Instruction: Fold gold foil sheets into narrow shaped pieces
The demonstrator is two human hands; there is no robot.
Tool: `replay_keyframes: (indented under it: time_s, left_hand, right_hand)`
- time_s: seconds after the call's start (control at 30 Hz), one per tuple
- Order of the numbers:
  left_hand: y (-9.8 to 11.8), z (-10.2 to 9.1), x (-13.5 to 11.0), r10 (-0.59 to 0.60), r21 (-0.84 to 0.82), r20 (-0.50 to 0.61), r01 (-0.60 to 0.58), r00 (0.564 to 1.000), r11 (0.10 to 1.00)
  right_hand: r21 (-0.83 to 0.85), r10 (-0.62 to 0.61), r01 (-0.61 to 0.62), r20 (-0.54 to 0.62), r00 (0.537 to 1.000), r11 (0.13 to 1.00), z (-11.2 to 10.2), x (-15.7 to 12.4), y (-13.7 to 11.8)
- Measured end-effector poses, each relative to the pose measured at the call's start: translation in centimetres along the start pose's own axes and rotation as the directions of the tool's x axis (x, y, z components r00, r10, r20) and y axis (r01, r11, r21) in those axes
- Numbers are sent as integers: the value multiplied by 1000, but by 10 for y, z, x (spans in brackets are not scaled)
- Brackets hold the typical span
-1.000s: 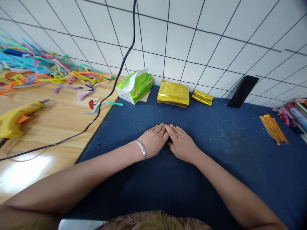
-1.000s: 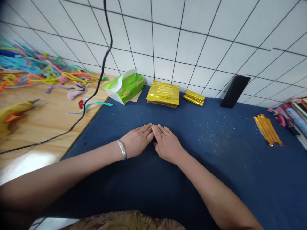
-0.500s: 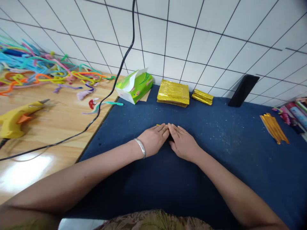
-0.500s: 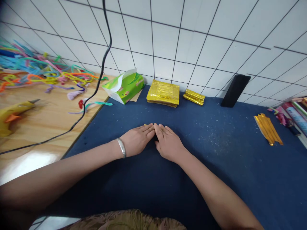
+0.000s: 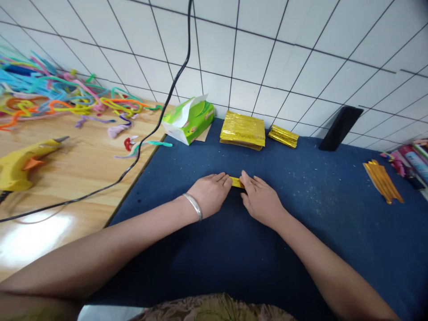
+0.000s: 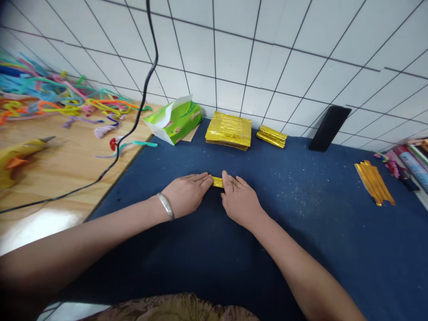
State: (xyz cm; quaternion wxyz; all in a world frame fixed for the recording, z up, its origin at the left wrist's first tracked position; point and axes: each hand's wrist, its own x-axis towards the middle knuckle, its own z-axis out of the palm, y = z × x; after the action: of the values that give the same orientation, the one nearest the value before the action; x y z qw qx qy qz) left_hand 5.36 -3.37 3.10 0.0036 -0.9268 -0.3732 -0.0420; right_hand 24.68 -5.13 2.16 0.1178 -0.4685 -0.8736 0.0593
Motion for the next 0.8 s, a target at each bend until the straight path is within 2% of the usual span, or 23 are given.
replay_keyframes:
  time_s: [0.2,0.4,0.8]
  left_hand:
    - [4,4,1,44,-40,-12,-44,999,998]
    - [-16,-5,-2,-35,-36,18,36,999,999]
    - [-36,-21,3,-59,-26,89,61,994,998]
  right_hand:
    - [42,-62,61,20,998,997,2,2,-2]
    - [-15,19,-19,-10,1000,1000,-10,-7,8]
    - [-5,8,-8,33,999,1000,-23,-6,36]
